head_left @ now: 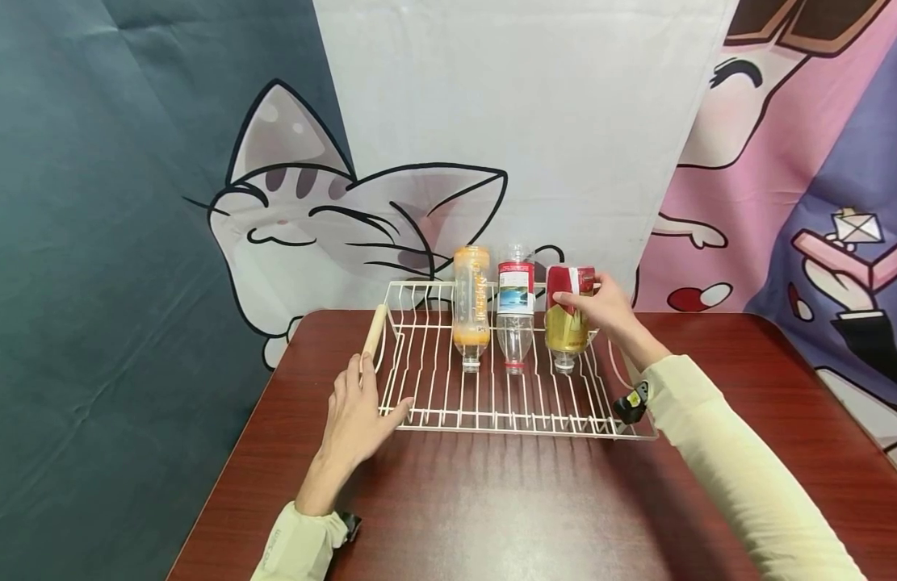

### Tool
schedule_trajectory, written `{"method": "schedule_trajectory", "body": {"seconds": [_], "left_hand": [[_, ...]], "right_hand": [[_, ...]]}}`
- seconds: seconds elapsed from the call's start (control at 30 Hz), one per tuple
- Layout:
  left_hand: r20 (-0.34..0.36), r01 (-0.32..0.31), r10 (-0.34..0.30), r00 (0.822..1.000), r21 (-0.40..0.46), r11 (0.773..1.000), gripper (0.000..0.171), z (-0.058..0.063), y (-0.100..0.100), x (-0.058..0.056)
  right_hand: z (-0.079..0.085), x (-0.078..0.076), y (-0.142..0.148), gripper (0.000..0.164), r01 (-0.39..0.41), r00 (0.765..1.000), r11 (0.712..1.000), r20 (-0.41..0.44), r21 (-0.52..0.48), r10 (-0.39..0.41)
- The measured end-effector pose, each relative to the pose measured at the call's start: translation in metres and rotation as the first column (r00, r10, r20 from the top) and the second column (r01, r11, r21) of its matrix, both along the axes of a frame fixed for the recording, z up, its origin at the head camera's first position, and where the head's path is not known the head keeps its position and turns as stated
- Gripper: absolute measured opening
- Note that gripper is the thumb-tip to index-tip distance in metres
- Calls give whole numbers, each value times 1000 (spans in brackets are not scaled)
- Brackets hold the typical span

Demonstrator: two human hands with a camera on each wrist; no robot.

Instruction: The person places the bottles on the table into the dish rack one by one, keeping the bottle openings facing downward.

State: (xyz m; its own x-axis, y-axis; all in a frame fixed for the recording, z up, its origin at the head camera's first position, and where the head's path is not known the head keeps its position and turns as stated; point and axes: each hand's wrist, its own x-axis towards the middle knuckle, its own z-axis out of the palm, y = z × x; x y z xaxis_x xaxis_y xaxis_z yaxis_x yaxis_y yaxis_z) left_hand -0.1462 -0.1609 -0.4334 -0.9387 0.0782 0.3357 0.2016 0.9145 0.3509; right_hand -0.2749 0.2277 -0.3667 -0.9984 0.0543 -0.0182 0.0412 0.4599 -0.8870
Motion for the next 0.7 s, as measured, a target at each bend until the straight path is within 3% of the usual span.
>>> {"method": "schedule_trajectory", "body": {"seconds": [0.07, 0.37, 0.7], "left_hand": [[3, 1, -1, 1000, 1, 1000, 100, 0, 0, 0], [11, 0, 0, 1000, 8, 1000, 100, 1, 0, 0], [-8, 1, -1, 1000, 1, 1000, 98, 0, 1, 0]], "right_hand": [[-3, 0, -1, 79, -9, 1000, 1000, 8, -8, 9], [-5, 2, -2, 91, 25, 1000, 992, 0, 122, -26], [-11, -3, -8, 92, 56, 998, 973, 22, 223, -62]]}}
